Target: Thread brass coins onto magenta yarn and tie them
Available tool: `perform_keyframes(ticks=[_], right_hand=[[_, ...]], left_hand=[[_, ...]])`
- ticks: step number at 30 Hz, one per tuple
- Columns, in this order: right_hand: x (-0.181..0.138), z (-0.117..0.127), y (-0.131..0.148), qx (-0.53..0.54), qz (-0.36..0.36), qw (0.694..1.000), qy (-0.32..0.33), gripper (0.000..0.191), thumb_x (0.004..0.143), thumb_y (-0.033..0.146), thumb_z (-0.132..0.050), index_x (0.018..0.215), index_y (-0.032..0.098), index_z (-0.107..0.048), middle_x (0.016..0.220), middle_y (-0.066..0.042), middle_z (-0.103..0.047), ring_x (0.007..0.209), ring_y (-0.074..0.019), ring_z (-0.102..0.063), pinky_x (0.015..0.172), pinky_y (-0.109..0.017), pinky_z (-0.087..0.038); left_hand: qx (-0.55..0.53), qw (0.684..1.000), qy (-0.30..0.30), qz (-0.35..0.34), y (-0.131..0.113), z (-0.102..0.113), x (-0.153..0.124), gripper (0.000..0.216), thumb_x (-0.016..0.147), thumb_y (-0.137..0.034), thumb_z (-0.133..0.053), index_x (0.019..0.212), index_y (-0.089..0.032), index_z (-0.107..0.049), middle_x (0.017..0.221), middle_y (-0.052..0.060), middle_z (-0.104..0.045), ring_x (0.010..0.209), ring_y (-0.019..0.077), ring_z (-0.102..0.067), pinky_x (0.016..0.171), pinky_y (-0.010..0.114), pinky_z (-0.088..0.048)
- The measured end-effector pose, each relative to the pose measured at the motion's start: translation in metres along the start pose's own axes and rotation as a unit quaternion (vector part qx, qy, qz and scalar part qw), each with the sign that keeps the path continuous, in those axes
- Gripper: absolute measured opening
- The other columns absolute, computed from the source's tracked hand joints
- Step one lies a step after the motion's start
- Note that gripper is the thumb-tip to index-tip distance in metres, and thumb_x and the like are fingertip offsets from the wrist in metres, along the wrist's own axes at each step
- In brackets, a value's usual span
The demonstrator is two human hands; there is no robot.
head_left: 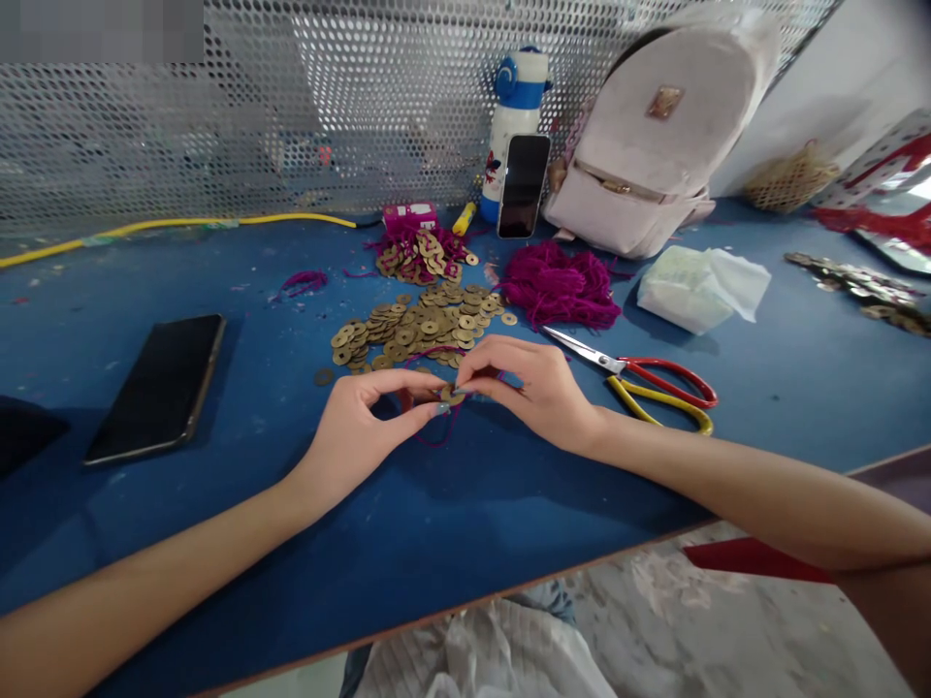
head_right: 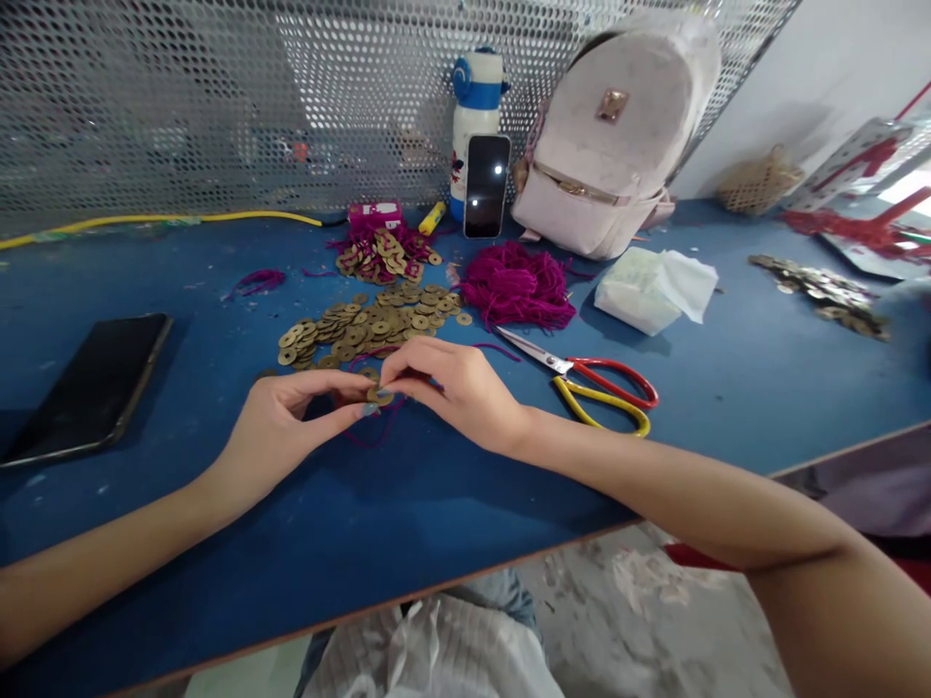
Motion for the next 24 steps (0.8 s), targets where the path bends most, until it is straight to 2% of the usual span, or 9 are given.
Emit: perform_keyframes(ticks=[6,12,21,24], right_hand=[[0.0010,-0.0012,-0.0022,0.059,-0.062,0.996,0.005,0.007,0.091,0.017,-0.061,0.086,0.018,-0.065,0.085,-0.002,-0.068,0.074,-0.0124,-0.062,0.069,-0.025,-0.050],[0.0005,-0.0015,-0.0018,0.060,-0.059,0.996,0.006,0.006,0.091,0.016,-0.062,0.086,0.018,-0.065,0.085,-0.002,-0.068,0.077,-0.0118,-0.061,0.071,-0.024,-0.049],[0.0008,0.0028,-0.0008,0.009,-0.018,1.000,-0.001,0.007,0.092,0.024,-0.063,0.087,0.020,-0.066,0.091,-0.005,-0.071,0.087,-0.0171,-0.064,0.077,-0.030,-0.052],[0.0020,0.0054,0.0005,0.063,-0.037,0.997,-0.009,0.009,0.092,0.025,-0.064,0.085,0.019,-0.066,0.098,-0.007,-0.072,0.093,-0.0178,-0.065,0.079,-0.031,-0.053]], left_hand=[[0.017,1.000,-0.008,-0.015,-0.0033,0.0001,0.0003,0.011,0.074,-0.029,-0.071,0.081,-0.020,-0.076,0.077,0.003,-0.076,0.071,0.0192,-0.068,0.067,0.029,-0.052],[0.012,1.000,-0.017,-0.013,-0.0012,0.0006,-0.0004,0.009,0.077,-0.028,-0.070,0.077,-0.020,-0.075,0.074,0.002,-0.074,0.069,0.0174,-0.066,0.067,0.028,-0.052],[0.014,0.999,-0.049,-0.009,0.0015,0.0025,-0.0004,0.009,0.077,-0.028,-0.072,0.079,-0.020,-0.076,0.076,0.001,-0.075,0.070,0.0175,-0.066,0.068,0.027,-0.052],[0.026,0.998,-0.054,-0.014,0.0025,0.0033,-0.0004,0.009,0.078,-0.029,-0.072,0.079,-0.021,-0.076,0.075,0.001,-0.075,0.069,0.0174,-0.066,0.067,0.027,-0.050]])
Point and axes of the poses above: each hand's wrist, its own x-axis towards the middle knuckle, its own z-axis out of the back of the hand, y = z × x, the point moved 1 cm from there along x, towards the middle knuckle
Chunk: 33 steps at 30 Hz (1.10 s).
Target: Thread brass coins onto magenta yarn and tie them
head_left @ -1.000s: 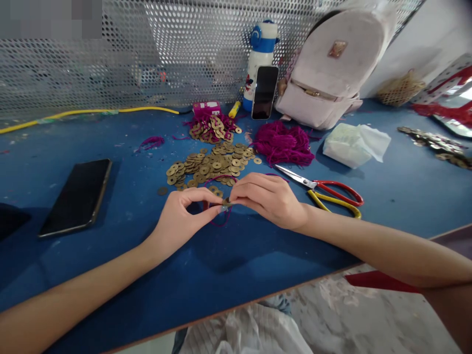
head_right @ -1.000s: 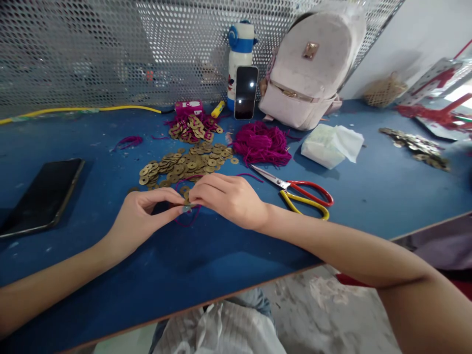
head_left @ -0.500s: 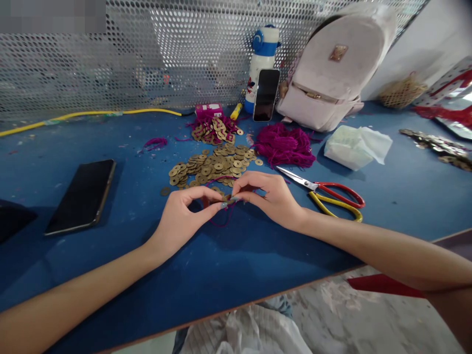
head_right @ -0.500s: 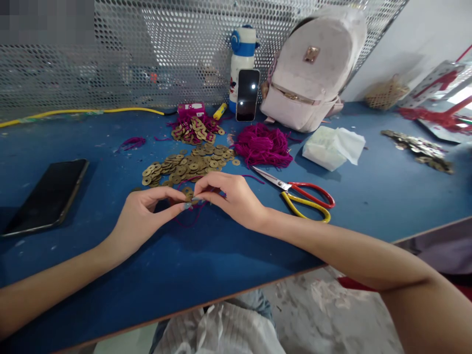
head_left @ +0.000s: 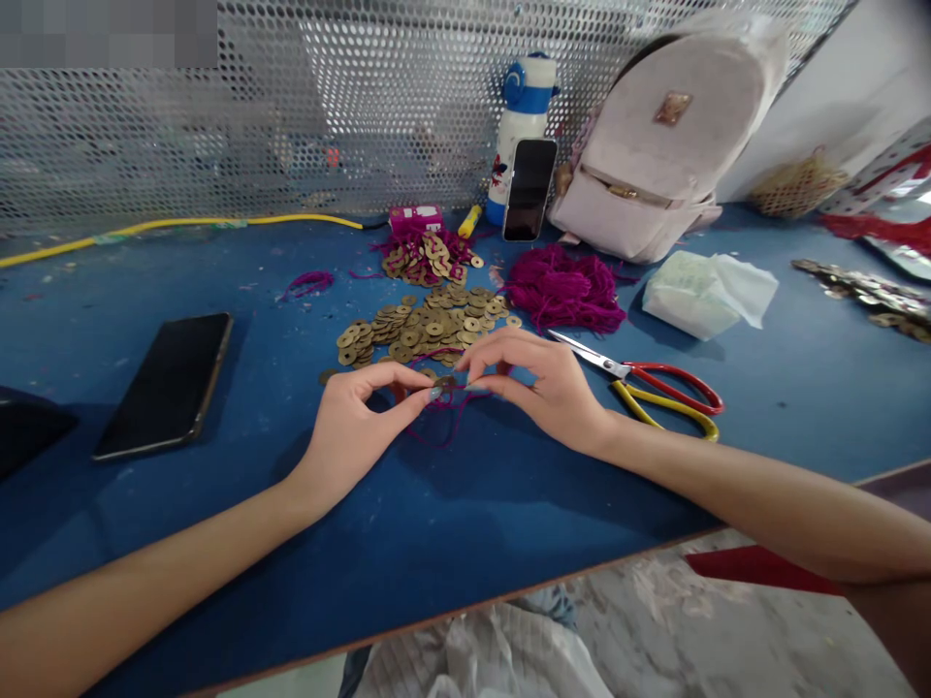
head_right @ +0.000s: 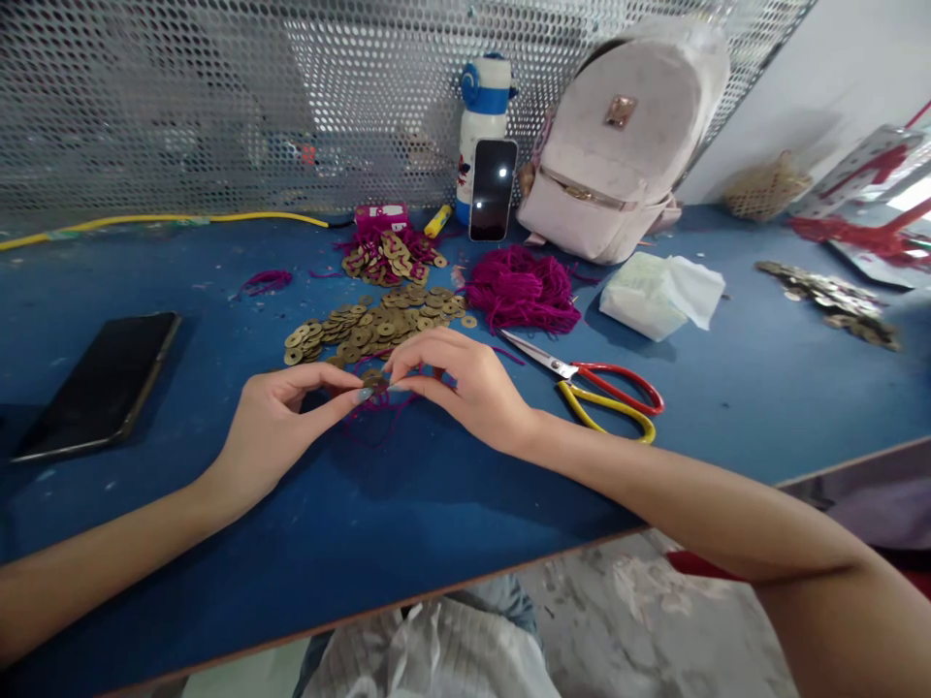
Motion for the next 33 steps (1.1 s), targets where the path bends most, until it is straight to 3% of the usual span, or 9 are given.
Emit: perform_keyframes(ticks=[2,5,8,12,14,17,23,28,33], right_hand=[[0.000,0.000,0.001,0.092,-0.036,0.995,0.028,0.011,0.091,0.027,-0.064,0.085,0.018,-0.065,0.101,-0.008,-0.072,0.093,-0.0167,-0.066,0.077,-0.028,-0.054],[0.000,-0.004,0.002,0.246,-0.094,0.961,0.088,0.014,0.092,0.029,-0.063,0.088,0.016,-0.060,0.097,-0.008,-0.072,0.082,-0.0134,-0.068,0.066,-0.023,-0.053],[0.001,-0.004,0.000,0.291,-0.109,0.947,0.086,0.014,0.095,0.029,-0.059,0.090,0.017,-0.055,0.081,-0.003,-0.069,0.070,-0.0104,-0.065,0.062,-0.021,-0.052],[0.004,0.004,-0.007,0.153,-0.082,0.984,0.034,0.017,0.097,0.033,-0.056,0.095,0.017,-0.057,0.074,0.000,-0.063,0.066,-0.0095,-0.060,0.065,-0.022,-0.050],[0.005,0.009,-0.011,0.033,-0.046,0.997,0.053,0.018,0.094,0.033,-0.061,0.102,0.017,-0.061,0.079,-0.002,-0.063,0.070,-0.0112,-0.060,0.067,-0.023,-0.049],[0.004,0.010,-0.015,-0.103,0.018,0.989,0.102,0.022,0.088,0.032,-0.069,0.104,0.017,-0.067,0.083,-0.004,-0.063,0.075,-0.0141,-0.059,0.070,-0.025,-0.048],[0.000,-0.001,-0.015,-0.112,0.017,0.990,0.086,0.023,0.086,0.038,-0.071,0.094,0.017,-0.069,0.075,-0.002,-0.060,0.068,-0.0132,-0.056,0.064,-0.024,-0.045],[0.000,-0.006,-0.007,-0.173,0.000,0.981,0.087,0.030,0.088,0.045,-0.066,0.077,0.017,-0.061,0.072,-0.002,-0.057,0.070,-0.0141,-0.053,0.061,-0.024,-0.039],[0.004,-0.009,-0.002,-0.210,0.024,0.970,0.124,0.027,0.099,0.029,-0.048,0.076,0.018,-0.057,0.077,-0.004,-0.059,0.077,-0.0161,-0.054,0.066,-0.026,-0.038]], left_hand=[[0.000,1.000,0.000,0.001,0.001,0.000,0.000,0.009,0.078,-0.029,-0.072,0.079,-0.021,-0.076,0.075,0.001,-0.075,0.069,0.0174,-0.066,0.067,0.027,-0.050],[-0.003,1.000,0.002,0.005,0.001,0.000,0.000,0.010,0.077,-0.030,-0.073,0.079,-0.021,-0.076,0.076,0.002,-0.075,0.069,0.0176,-0.066,0.067,0.028,-0.050],[0.005,1.000,0.001,-0.001,0.000,0.001,0.000,0.009,0.077,-0.029,-0.072,0.079,-0.021,-0.076,0.076,0.001,-0.075,0.069,0.0173,-0.066,0.068,0.028,-0.050],[0.018,1.000,-0.002,-0.004,-0.001,0.003,0.001,0.007,0.077,-0.027,-0.072,0.078,-0.021,-0.076,0.075,0.001,-0.075,0.068,0.0174,-0.066,0.068,0.028,-0.051],[0.019,1.000,0.002,-0.003,-0.001,0.004,0.002,0.008,0.077,-0.027,-0.072,0.078,-0.021,-0.077,0.075,0.001,-0.075,0.068,0.0178,-0.067,0.068,0.028,-0.051],[0.025,1.000,0.009,0.000,-0.001,0.004,0.004,0.009,0.078,-0.029,-0.072,0.079,-0.021,-0.077,0.075,0.001,-0.075,0.068,0.0180,-0.067,0.067,0.028,-0.051],[0.039,0.999,0.019,0.004,-0.005,0.003,0.004,0.010,0.077,-0.029,-0.071,0.076,-0.021,-0.076,0.075,0.000,-0.075,0.070,0.0181,-0.067,0.070,0.029,-0.049],[0.068,0.997,0.017,-0.021,-0.005,0.001,0.003,0.010,0.077,-0.029,-0.070,0.075,-0.023,-0.076,0.077,0.000,-0.076,0.075,0.0196,-0.067,0.076,0.032,-0.047],[0.070,0.997,0.020,-0.028,-0.003,0.001,0.004,0.009,0.076,-0.029,-0.070,0.076,-0.023,-0.077,0.078,0.000,-0.076,0.074,0.0199,-0.067,0.077,0.033,-0.047]])
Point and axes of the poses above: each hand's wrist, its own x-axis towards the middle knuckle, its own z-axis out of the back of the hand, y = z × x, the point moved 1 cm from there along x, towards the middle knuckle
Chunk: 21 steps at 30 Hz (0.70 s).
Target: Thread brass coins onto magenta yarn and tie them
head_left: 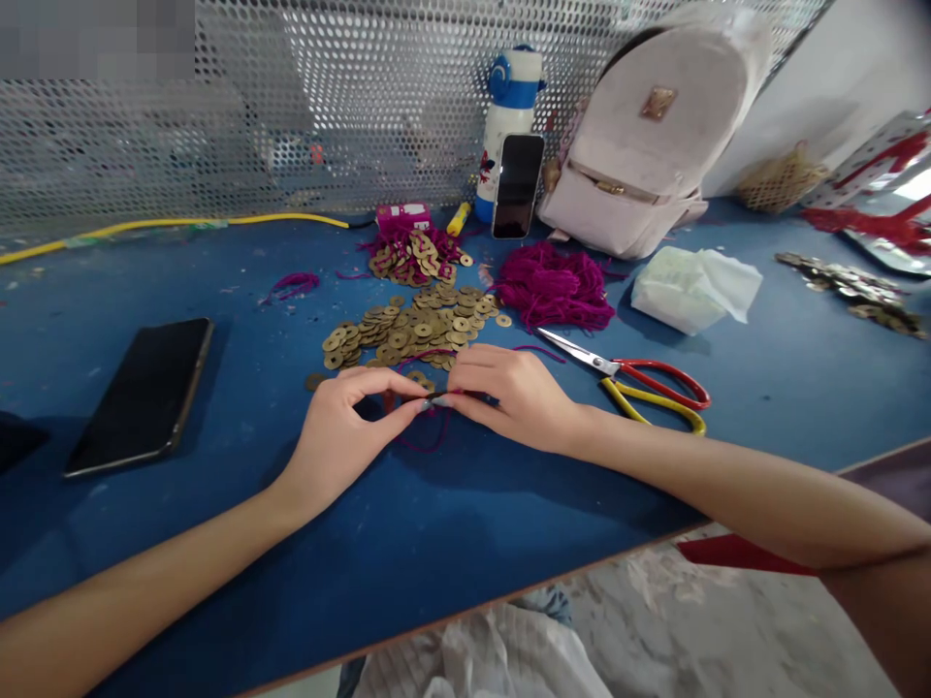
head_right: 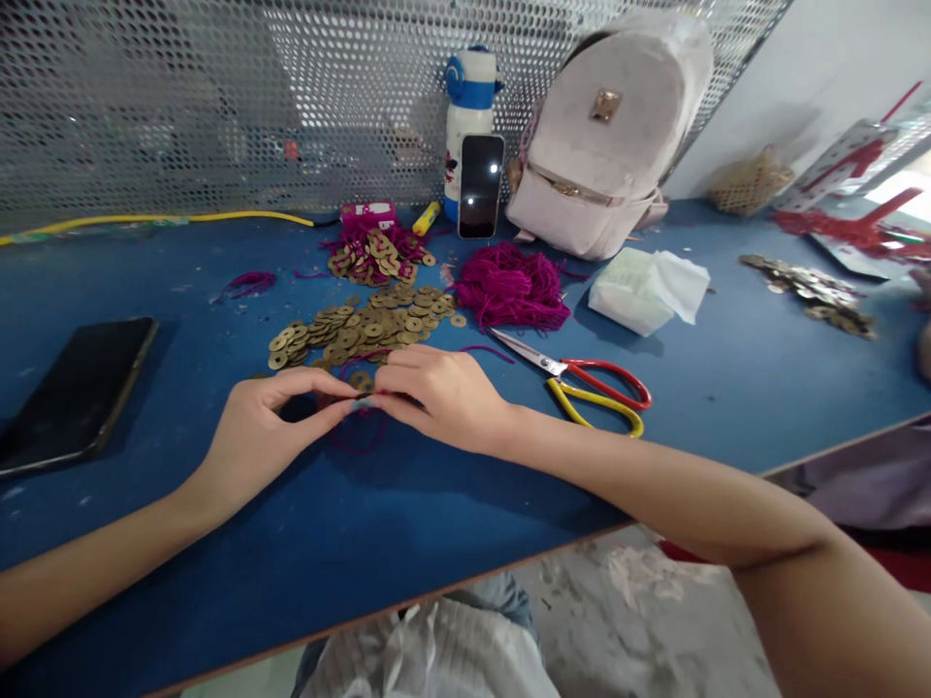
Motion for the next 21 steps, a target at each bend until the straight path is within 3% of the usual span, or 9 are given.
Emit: perform_keyframes(ticks=[3,9,14,16,18,21], right_hand=[[0.000,0.004,-0.003,0.075,-0.015,0.997,-0.019,0.029,0.099,0.025,-0.047,0.073,0.017,-0.058,0.073,-0.002,-0.059,0.071,-0.0134,-0.053,0.065,-0.025,-0.039],[-0.001,0.020,-0.018,0.198,-0.103,0.966,-0.130,0.039,0.098,0.032,-0.047,0.063,0.017,-0.054,0.060,0.002,-0.052,0.057,-0.0097,-0.046,0.056,-0.024,-0.035],[0.002,0.033,-0.027,0.378,-0.127,0.887,-0.232,0.044,0.094,0.047,-0.051,0.059,0.020,-0.044,0.087,-0.006,-0.064,0.084,-0.0180,-0.063,0.069,-0.030,-0.049],[0.002,0.035,-0.031,0.428,-0.152,0.861,-0.231,0.042,0.095,0.051,-0.047,0.064,0.022,-0.044,0.080,-0.004,-0.064,0.074,-0.0170,-0.063,0.062,-0.029,-0.050],[0.001,0.036,-0.034,0.418,-0.163,0.867,-0.218,0.038,0.097,0.053,-0.042,0.074,0.023,-0.050,0.065,0.000,-0.058,0.054,-0.0134,-0.056,0.051,-0.026,-0.046],[0.000,0.039,-0.038,0.241,-0.123,0.951,-0.150,0.032,0.100,0.046,-0.042,0.088,0.022,-0.060,0.061,0.001,-0.057,0.052,-0.0124,-0.054,0.051,-0.026,-0.044]], left_hand=[[-0.024,1.000,0.003,0.003,0.000,0.000,0.000,0.009,0.078,-0.027,-0.071,0.082,-0.023,-0.078,0.080,0.000,-0.076,0.074,0.0180,-0.066,0.075,0.030,-0.048],[-0.057,0.998,-0.027,-0.012,0.004,0.005,-0.002,0.018,0.081,-0.025,-0.072,0.098,-0.026,-0.078,0.078,-0.003,-0.072,0.071,0.0134,-0.064,0.073,0.024,-0.049],[-0.030,0.997,-0.071,-0.010,0.012,0.013,-0.001,0.016,0.080,-0.026,-0.073,0.095,-0.027,-0.078,0.078,-0.002,-0.070,0.072,0.0133,-0.062,0.063,0.023,-0.046],[-0.038,0.997,-0.073,-0.001,0.015,0.014,0.000,0.016,0.080,-0.027,-0.072,0.095,-0.028,-0.078,0.078,-0.002,-0.069,0.071,0.0132,-0.061,0.058,0.022,-0.044],[-0.049,0.997,-0.067,0.008,0.016,0.014,0.000,0.017,0.080,-0.028,-0.072,0.096,-0.028,-0.077,0.079,-0.002,-0.068,0.071,0.0130,-0.061,0.057,0.022,-0.043],[-0.058,0.996,-0.059,0.019,0.017,0.013,0.000,0.017,0.079,-0.028,-0.073,0.095,-0.028,-0.078,0.079,-0.002,-0.068,0.070,0.0130,-0.060,0.056,0.022,-0.043]])
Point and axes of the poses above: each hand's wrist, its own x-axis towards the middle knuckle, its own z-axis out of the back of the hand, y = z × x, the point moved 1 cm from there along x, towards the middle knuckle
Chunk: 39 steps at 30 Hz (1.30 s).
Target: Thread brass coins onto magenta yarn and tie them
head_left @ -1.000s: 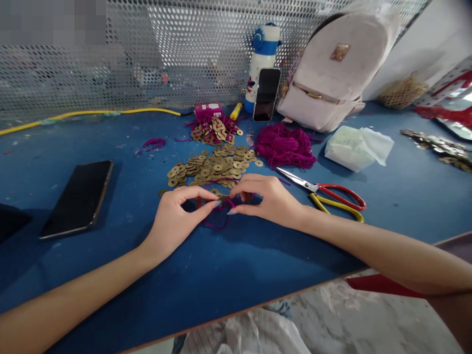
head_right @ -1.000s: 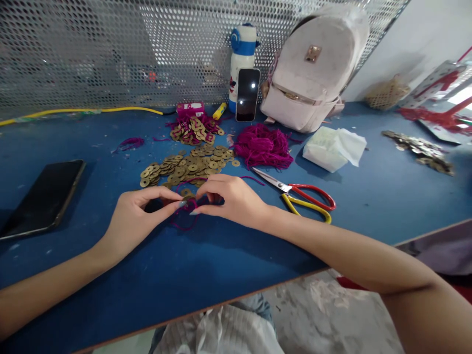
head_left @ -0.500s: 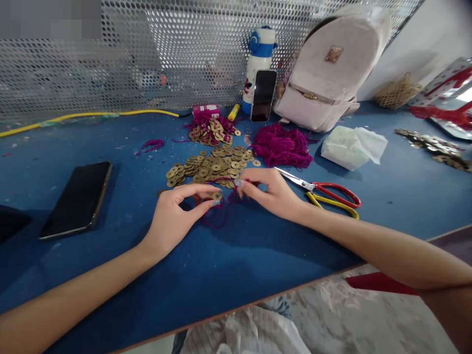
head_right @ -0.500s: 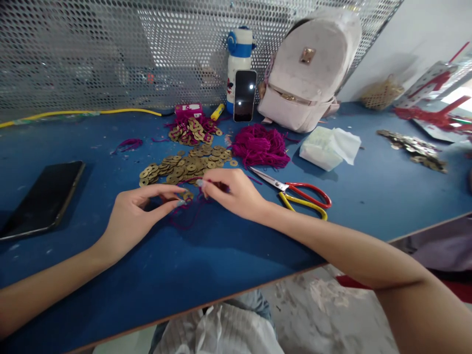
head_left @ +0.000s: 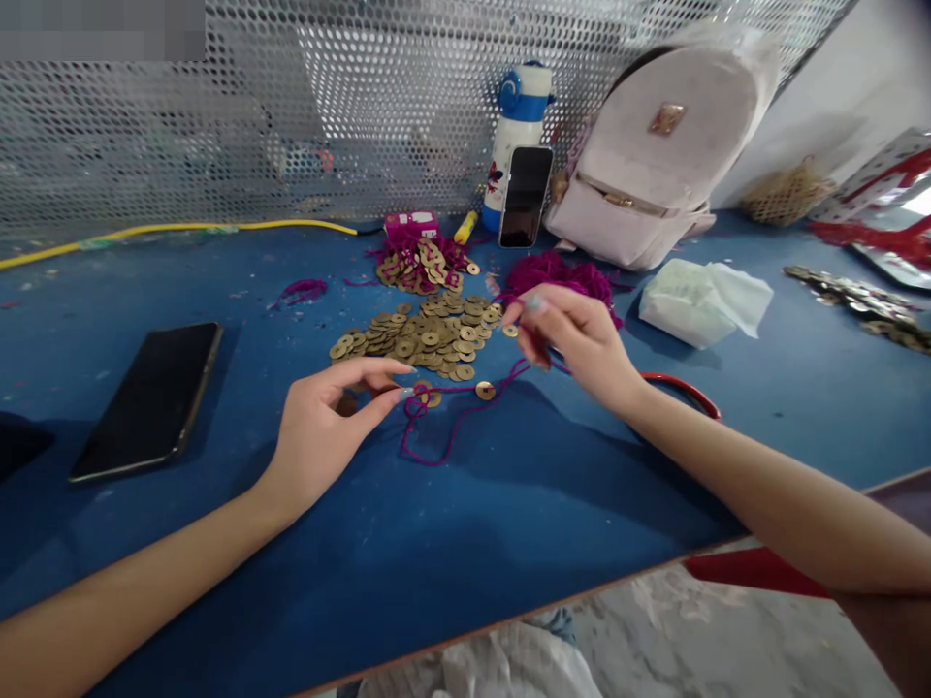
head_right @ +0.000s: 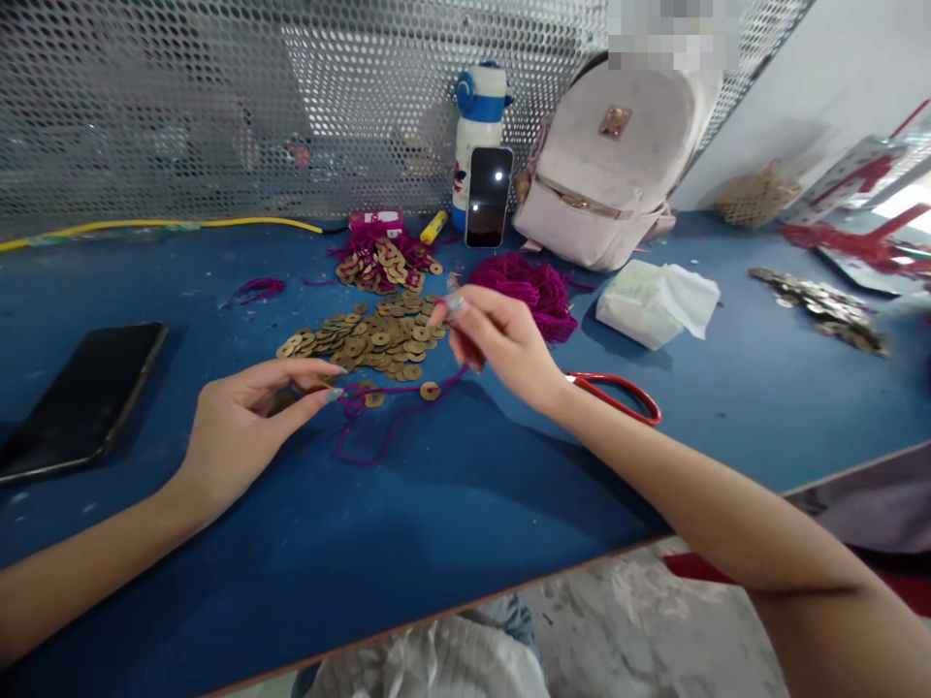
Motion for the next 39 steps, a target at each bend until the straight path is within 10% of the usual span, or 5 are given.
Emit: perform_keyframes(ticks=[5,11,22,29,39], right_hand=[[0.000,0.005,-0.003,-0.329,0.156,0.905,0.220,0.015,0.093,0.027,-0.057,0.103,0.020,-0.066,0.112,-0.009,-0.068,0.104,-0.0236,-0.063,0.091,-0.038,-0.050],[0.005,0.013,-0.014,-0.417,0.171,0.856,0.254,0.019,0.097,0.027,-0.051,0.100,0.019,-0.068,0.094,-0.008,-0.069,0.090,-0.0236,-0.062,0.082,-0.038,-0.050],[0.008,0.030,0.016,-0.075,0.077,0.993,-0.053,0.010,0.089,0.027,-0.067,0.081,0.021,-0.066,0.073,-0.003,-0.071,0.059,-0.0152,-0.063,0.057,-0.031,-0.050],[0.016,0.044,0.019,0.189,0.018,0.969,-0.159,0.022,0.080,0.031,-0.075,0.077,0.022,-0.055,0.063,0.002,-0.066,0.048,-0.0098,-0.055,0.045,-0.024,-0.039],[0.015,0.041,0.017,0.218,-0.012,0.952,-0.214,0.027,0.078,0.036,-0.072,0.078,0.027,-0.046,0.079,0.001,-0.069,0.059,-0.0123,-0.056,0.049,-0.027,-0.031]], left_hand=[[-0.019,1.000,0.002,0.011,0.001,-0.001,0.001,0.016,0.079,-0.028,-0.073,0.094,-0.027,-0.077,0.079,-0.001,-0.068,0.071,0.0136,-0.061,0.057,0.022,-0.045],[-0.027,1.000,0.001,0.004,0.003,-0.002,0.001,0.017,0.079,-0.028,-0.073,0.096,-0.027,-0.077,0.080,0.000,-0.067,0.073,0.0143,-0.060,0.060,0.023,-0.046],[-0.011,1.000,0.006,-0.007,0.001,-0.002,0.001,0.017,0.079,-0.029,-0.073,0.095,-0.024,-0.077,0.080,0.001,-0.068,0.072,0.0147,-0.061,0.059,0.023,-0.046],[0.011,1.000,0.010,-0.024,-0.003,-0.001,-0.001,0.018,0.080,-0.029,-0.072,0.097,-0.025,-0.076,0.079,0.001,-0.070,0.070,0.0149,-0.064,0.053,0.023,-0.042],[0.040,0.998,0.032,-0.031,-0.010,-0.002,-0.003,0.023,0.079,-0.026,-0.072,0.102,-0.028,-0.076,0.077,-0.001,-0.073,0.071,0.0176,-0.067,0.062,0.026,-0.051]])
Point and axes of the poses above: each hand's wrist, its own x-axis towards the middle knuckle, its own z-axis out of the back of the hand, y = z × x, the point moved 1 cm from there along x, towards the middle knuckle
